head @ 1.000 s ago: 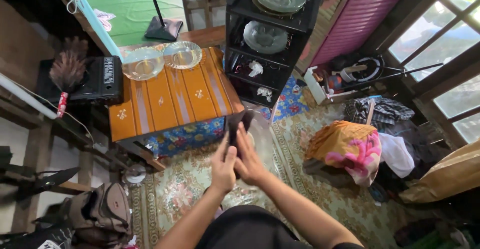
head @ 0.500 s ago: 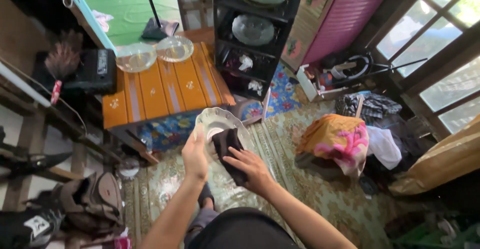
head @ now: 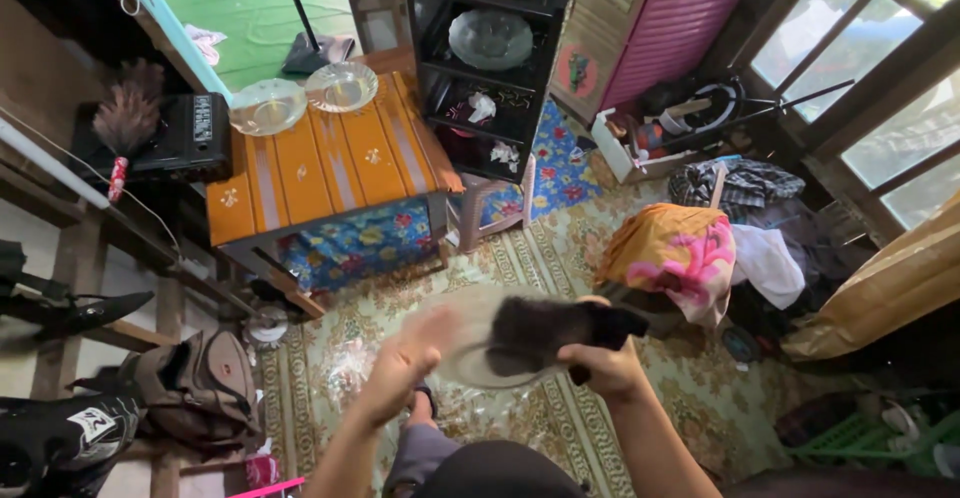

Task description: Wiping a glass plate clean with a black cloth.

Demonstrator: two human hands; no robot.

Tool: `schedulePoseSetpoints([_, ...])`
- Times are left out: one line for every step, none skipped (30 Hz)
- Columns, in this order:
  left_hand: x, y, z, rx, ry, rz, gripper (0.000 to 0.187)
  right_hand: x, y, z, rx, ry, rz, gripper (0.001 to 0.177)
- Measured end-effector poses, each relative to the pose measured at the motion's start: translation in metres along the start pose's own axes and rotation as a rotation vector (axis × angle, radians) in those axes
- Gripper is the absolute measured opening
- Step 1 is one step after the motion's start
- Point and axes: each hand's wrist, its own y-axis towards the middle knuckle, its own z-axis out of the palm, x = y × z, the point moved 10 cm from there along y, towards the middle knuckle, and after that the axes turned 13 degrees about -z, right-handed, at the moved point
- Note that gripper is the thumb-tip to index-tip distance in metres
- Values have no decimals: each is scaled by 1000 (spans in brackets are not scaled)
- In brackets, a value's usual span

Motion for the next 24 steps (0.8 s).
schedulePoseSetpoints([17, -8, 13, 134, -88, -131, 85, -3, -4, -1, -100, 228, 103, 72])
schedulePoseSetpoints([17, -11, 17, 136, -84, -132, 85, 12, 4, 12, -104, 230, 101, 72])
schedulePoseSetpoints([18, -16, 28, 235, -207, -155, 74, 31, 13, 21, -160, 306, 62, 68])
schedulePoseSetpoints([17, -21, 40, 333, -331, -178, 64, 49, 21, 30, -217, 381, 23, 65])
schedulePoseSetpoints([4, -23, 47, 338, -329, -183, 64, 48, 21, 30, -224, 381, 22, 65])
schedulePoseSetpoints([-17, -27, 55, 397, -443, -141, 55, 43, 17, 16, -402, 454, 19, 56])
schedulePoseSetpoints([-37, -31, 63, 452, -560, -98, 46, 38, 11, 3, -578, 524, 16, 50])
schedulePoseSetpoints([-44, -29, 67, 454, -562, -103, 46, 31, 7, 0, -583, 522, 17, 50])
schedulePoseSetpoints([-51, -27, 66, 406, -557, -90, 44, 48, 6, -11, -564, 345, -194, 53])
schedulePoseSetpoints([-59, -24, 66, 358, -551, -76, 42, 66, 1, -16, -540, 164, -402, 57])
schedulePoseSetpoints([-60, -20, 68, 359, -553, -75, 42, 83, 8, 1, -539, 162, -402, 57])
schedulePoseSetpoints([-61, -14, 65, 296, -527, -53, 43, 110, 24, 45, -244, -131, -446, 73])
schedulePoseSetpoints([-62, -10, 63, 235, -501, -37, 45, 128, 31, 92, 54, -420, -467, 91])
schedulePoseSetpoints([-53, -7, 66, 237, -503, -41, 45, 112, 19, 96, 52, -423, -464, 91])
schedulePoseSetpoints([-47, -4, 64, 180, -444, -3, 47, 106, 2, 119, 201, -597, -615, 96])
schedulePoseSetpoints([-41, -1, 61, 122, -386, 35, 50, 95, -18, 142, 355, -770, -764, 102])
schedulePoseSetpoints([-40, 4, 64, 123, -387, 37, 50, 86, -16, 144, 356, -772, -766, 102])
schedulePoseSetpoints([-40, 8, 65, 89, -317, 59, 54, 75, -13, 147, 358, -862, -766, 90])
schedulePoseSetpoints([-40, 10, 66, 50, -248, 78, 58, 64, -11, 150, 361, -949, -762, 79])
schedulePoseSetpoints([-33, 13, 63, 46, -249, 77, 58, 64, 2, 150, 365, -947, -760, 79])
schedulePoseSetpoints([-27, 16, 60, 32, -171, 84, 63, 67, 15, 147, 310, -987, -786, 70])
schedulePoseSetpoints([-22, 21, 57, 18, -93, 92, 69, 70, 29, 145, 254, -1026, -811, 62])
schedulePoseSetpoints([-28, 22, 54, 20, -93, 86, 69, 78, 46, 147, 252, -1027, -805, 62])
schedulePoseSetpoints([-37, 23, 50, 2, -18, 100, 75, 89, 65, 141, 158, -911, -775, 59])
